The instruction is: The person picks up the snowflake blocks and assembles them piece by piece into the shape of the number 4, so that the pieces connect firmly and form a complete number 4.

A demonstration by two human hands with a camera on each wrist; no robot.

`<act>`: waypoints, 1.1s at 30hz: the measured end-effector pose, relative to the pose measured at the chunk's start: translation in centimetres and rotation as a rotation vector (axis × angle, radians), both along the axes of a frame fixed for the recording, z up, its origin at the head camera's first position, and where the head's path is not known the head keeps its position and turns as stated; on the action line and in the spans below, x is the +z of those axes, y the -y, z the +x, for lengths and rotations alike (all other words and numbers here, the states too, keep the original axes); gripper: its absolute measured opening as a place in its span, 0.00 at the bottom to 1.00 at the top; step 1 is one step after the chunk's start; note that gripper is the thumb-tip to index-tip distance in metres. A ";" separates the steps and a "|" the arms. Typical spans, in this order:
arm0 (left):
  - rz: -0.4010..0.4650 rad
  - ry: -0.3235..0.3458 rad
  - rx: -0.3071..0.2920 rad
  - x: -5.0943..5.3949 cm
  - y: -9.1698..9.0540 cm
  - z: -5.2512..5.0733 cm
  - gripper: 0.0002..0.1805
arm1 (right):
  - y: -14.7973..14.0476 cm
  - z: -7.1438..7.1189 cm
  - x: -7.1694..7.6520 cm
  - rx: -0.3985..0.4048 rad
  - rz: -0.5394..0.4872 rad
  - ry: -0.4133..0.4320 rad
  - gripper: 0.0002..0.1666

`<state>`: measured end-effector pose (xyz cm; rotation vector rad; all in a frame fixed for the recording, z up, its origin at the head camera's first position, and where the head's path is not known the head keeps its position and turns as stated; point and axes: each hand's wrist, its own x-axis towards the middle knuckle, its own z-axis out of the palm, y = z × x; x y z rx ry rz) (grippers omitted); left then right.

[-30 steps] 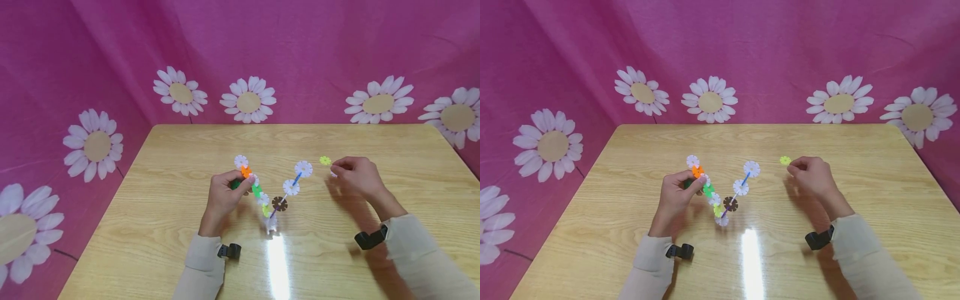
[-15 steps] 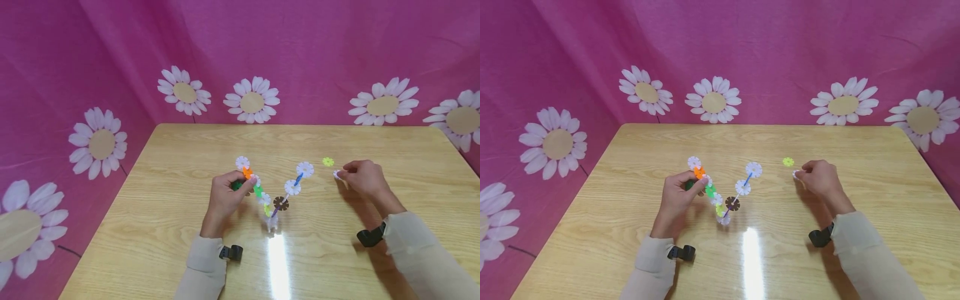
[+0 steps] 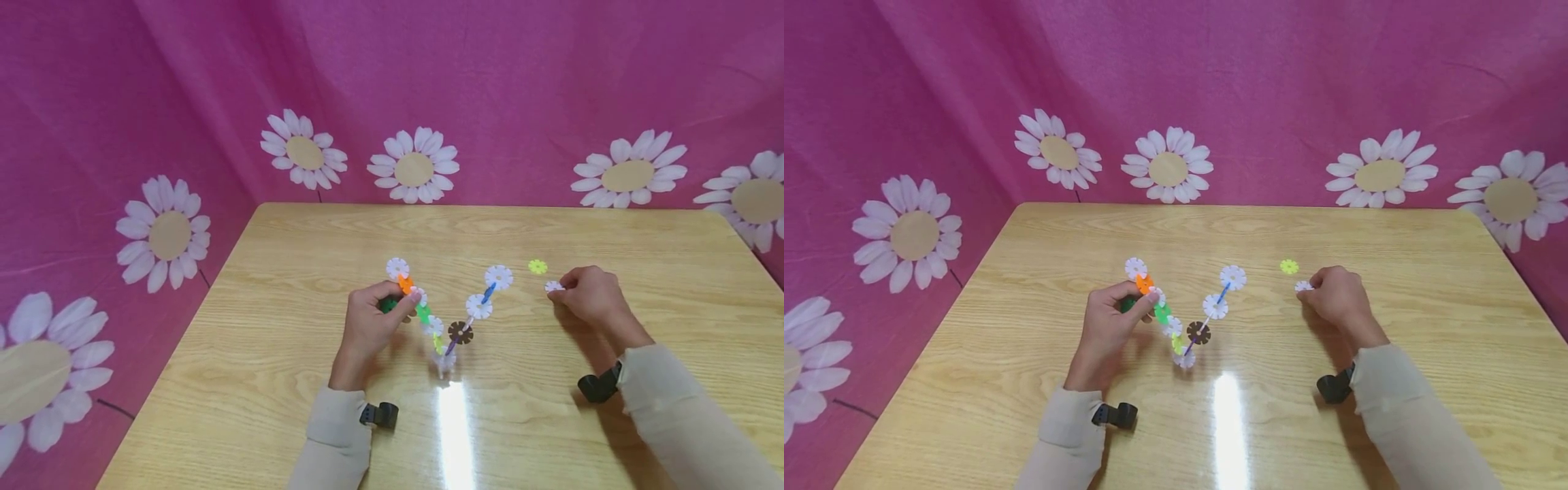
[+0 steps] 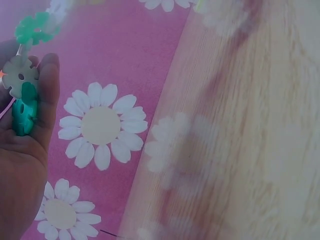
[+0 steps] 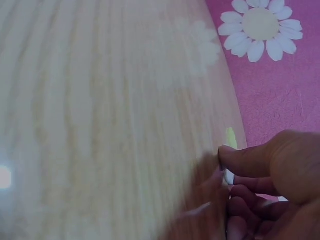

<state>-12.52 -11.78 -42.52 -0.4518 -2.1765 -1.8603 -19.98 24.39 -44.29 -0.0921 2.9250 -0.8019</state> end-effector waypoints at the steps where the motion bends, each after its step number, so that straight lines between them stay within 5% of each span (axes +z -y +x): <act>1: 0.000 -0.006 0.001 0.0 0.0 0.0 0.05 | 0.0 0.0 0.1 -0.013 -0.010 0.021 0.23; 6: -0.012 -0.054 0.022 -0.3 0.0 0.0 0.07 | 0.1 -0.1 0.4 -0.058 -0.051 0.079 0.23; 20: -0.070 -0.052 0.086 -0.5 -0.3 -0.3 0.07 | -0.2 1.2 0.8 -0.012 -0.110 0.011 0.16; 33: -0.069 -0.101 0.108 -0.4 -0.7 -0.9 0.07 | 1.2 3.3 4.6 -0.017 -0.166 -0.069 0.18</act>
